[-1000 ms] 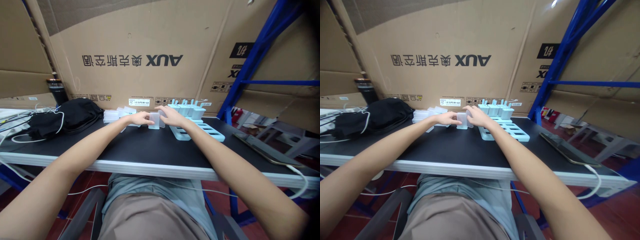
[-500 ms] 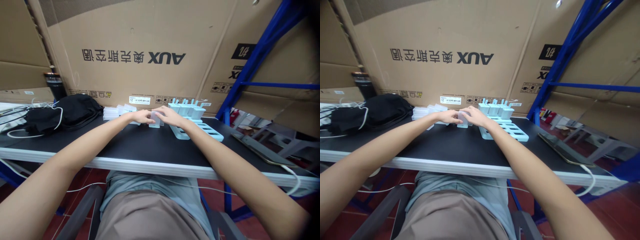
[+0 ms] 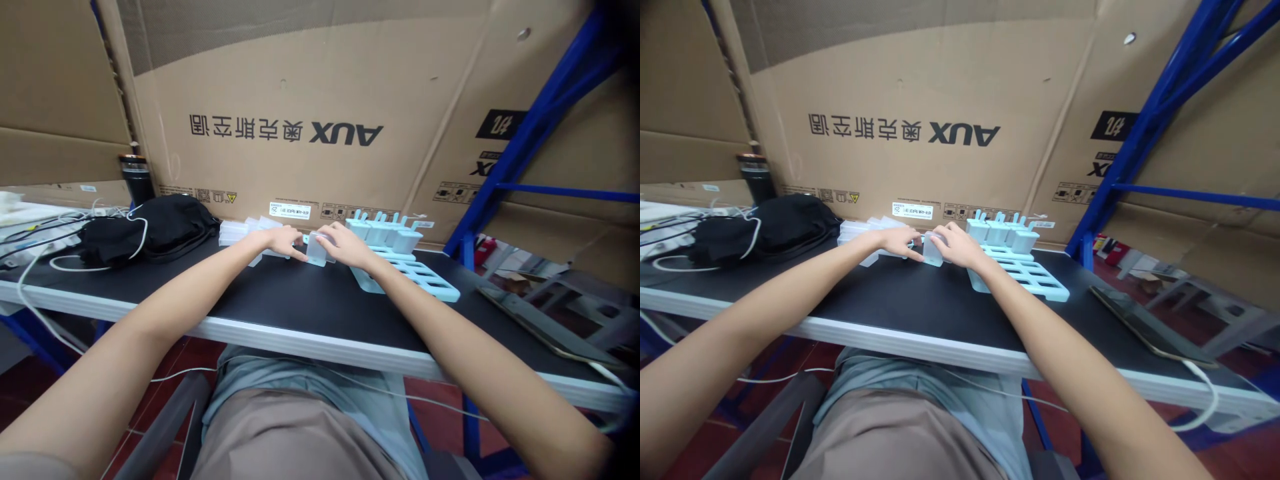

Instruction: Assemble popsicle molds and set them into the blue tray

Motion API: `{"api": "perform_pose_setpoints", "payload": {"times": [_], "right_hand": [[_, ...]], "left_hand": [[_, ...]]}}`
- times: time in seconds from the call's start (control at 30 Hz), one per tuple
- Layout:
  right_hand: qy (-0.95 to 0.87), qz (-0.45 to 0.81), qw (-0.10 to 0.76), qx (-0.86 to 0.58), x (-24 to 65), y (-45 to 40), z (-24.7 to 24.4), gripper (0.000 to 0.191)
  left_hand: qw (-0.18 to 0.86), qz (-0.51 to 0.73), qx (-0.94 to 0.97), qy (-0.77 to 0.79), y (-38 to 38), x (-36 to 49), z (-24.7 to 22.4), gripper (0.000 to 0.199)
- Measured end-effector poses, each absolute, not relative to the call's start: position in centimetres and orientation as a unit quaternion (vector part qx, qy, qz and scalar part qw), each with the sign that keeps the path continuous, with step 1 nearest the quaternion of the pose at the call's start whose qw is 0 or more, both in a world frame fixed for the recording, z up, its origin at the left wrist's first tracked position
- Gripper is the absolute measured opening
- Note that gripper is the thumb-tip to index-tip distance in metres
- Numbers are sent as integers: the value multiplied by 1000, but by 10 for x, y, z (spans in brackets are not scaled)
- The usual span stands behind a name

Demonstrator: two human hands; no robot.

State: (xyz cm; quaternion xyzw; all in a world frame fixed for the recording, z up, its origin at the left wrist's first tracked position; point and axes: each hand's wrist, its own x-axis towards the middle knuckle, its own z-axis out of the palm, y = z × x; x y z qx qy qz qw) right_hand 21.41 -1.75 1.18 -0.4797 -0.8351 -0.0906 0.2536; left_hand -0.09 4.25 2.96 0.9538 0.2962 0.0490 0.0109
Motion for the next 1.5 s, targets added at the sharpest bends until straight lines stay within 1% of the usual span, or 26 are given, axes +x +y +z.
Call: {"api": "perform_pose_setpoints", "payload": {"times": [0.07, 0.13, 0.27, 0.37, 0.47, 0.53, 0.63, 0.73, 0.8, 0.9, 1.07, 1.2, 1.37, 1.5], "right_hand": [[-826, -102, 268, -486, 214, -15, 9, 42], [-817, -124, 292, -482, 214, -13, 7, 40], [-758, -163, 382, -503, 214, -10, 8, 36], [-705, -152, 446, -530, 216, -9, 15, 33], [-686, -107, 494, -524, 220, -11, 23, 32], [-675, -65, 522, -517, 223, -13, 26, 31], [-644, 27, 566, -513, 226, -12, 25, 31], [-614, 136, 609, -483, 225, -7, 21, 32], [-609, 178, 620, -461, 223, -3, 19, 32], [-619, 203, 616, -443, 219, -1, 18, 32], [-599, 172, 648, -437, 226, -4, 29, 34], [-586, 167, 665, -432, 236, -8, 33, 35], [-611, 208, 651, -400, 229, -12, 30, 35], [-649, 238, 610, -386, 220, -19, 30, 41]], "left_hand": [[-22, 20, 939, 342, 46, -8, 32, 60], [-31, 3, 931, 364, 52, -13, 32, 53], [-28, 5, 938, 344, 63, -13, 28, 37], [-2, 30, 945, 326, 66, -11, 24, 31], [54, 91, 942, 318, 65, -11, 22, 31], [104, 161, 931, 309, 62, -11, 23, 32], [209, 260, 898, 288, 58, -10, 25, 29], [313, 308, 864, 248, 56, -8, 25, 27], [350, 332, 847, 223, 56, -5, 24, 29], [378, 366, 825, 207, 57, -2, 24, 31], [384, 451, 777, 214, 58, -4, 28, 33], [397, 474, 757, 211, 57, -6, 30, 33], [409, 475, 752, 203, 52, 0, 30, 33], [409, 482, 748, 202, 49, 4, 31, 34]]}}
